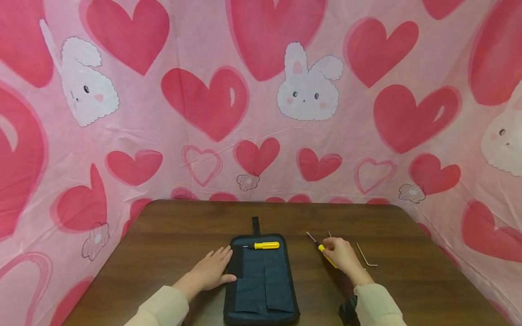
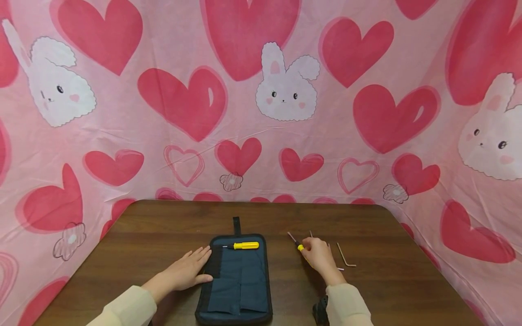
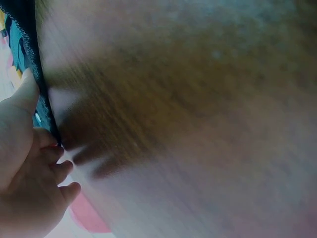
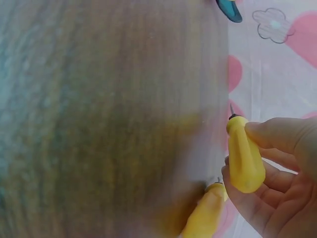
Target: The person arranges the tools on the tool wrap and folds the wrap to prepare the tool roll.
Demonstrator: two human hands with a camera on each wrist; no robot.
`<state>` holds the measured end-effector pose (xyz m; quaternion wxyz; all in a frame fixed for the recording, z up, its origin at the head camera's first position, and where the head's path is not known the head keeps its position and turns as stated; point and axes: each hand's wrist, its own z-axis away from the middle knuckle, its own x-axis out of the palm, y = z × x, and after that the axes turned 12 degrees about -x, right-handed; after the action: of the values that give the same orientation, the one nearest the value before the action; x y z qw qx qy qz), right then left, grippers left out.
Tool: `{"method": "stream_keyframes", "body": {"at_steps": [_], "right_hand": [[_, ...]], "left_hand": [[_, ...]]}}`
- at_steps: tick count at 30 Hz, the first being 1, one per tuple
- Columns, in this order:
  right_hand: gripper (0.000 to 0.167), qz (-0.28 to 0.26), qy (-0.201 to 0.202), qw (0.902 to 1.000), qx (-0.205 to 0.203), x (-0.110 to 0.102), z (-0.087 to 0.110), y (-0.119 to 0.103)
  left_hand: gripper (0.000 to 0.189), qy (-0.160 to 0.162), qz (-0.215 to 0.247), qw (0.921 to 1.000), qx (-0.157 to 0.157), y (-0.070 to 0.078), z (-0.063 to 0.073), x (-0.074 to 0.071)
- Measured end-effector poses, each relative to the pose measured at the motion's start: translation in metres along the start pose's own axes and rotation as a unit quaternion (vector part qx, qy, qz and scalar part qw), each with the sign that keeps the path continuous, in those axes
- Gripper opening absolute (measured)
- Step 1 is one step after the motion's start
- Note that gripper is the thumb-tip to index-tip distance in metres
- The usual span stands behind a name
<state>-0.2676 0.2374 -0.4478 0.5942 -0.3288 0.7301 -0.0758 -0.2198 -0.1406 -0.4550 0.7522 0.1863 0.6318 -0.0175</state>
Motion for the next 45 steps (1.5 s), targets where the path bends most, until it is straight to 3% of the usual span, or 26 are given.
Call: {"method": "stream_keyframes", "body": {"at_steps": [9,18,25,30,37,45], "right_hand": [[0.022,-0.002,0.022,0.9989,-0.042,-0.001,-0.003,-0.007],[0.023,-0.011,0.025,0.9986,-0.045,-0.003,-0.008,-0.02],[0.021,-0.022,0.031,0.9961,-0.08,0.0,-0.013,-0.029],[0.02,-0.031,0.022,0.9946,-0.097,0.004,-0.018,-0.037],[0.019,-0.023,0.005,0.987,-0.159,0.011,-0.028,-0.052],[0.02,-0.025,-0.038,0.9837,-0.174,0.02,-0.034,-0.065]], "left_hand": [[0.075,0.001,0.004,1.0,0.002,0.0,0.001,0.0],[0.075,0.001,0.002,1.0,0.002,0.0,0.0,0.001],[0.075,0.003,0.001,1.0,0.002,0.0,0.0,0.001],[0.075,0.0,-0.006,1.0,-0.001,0.0,-0.001,0.002],[0.076,0.001,-0.006,1.0,0.001,-0.001,-0.001,0.002],[0.075,0.001,-0.003,1.0,0.001,0.001,-0.001,0.001]]}}
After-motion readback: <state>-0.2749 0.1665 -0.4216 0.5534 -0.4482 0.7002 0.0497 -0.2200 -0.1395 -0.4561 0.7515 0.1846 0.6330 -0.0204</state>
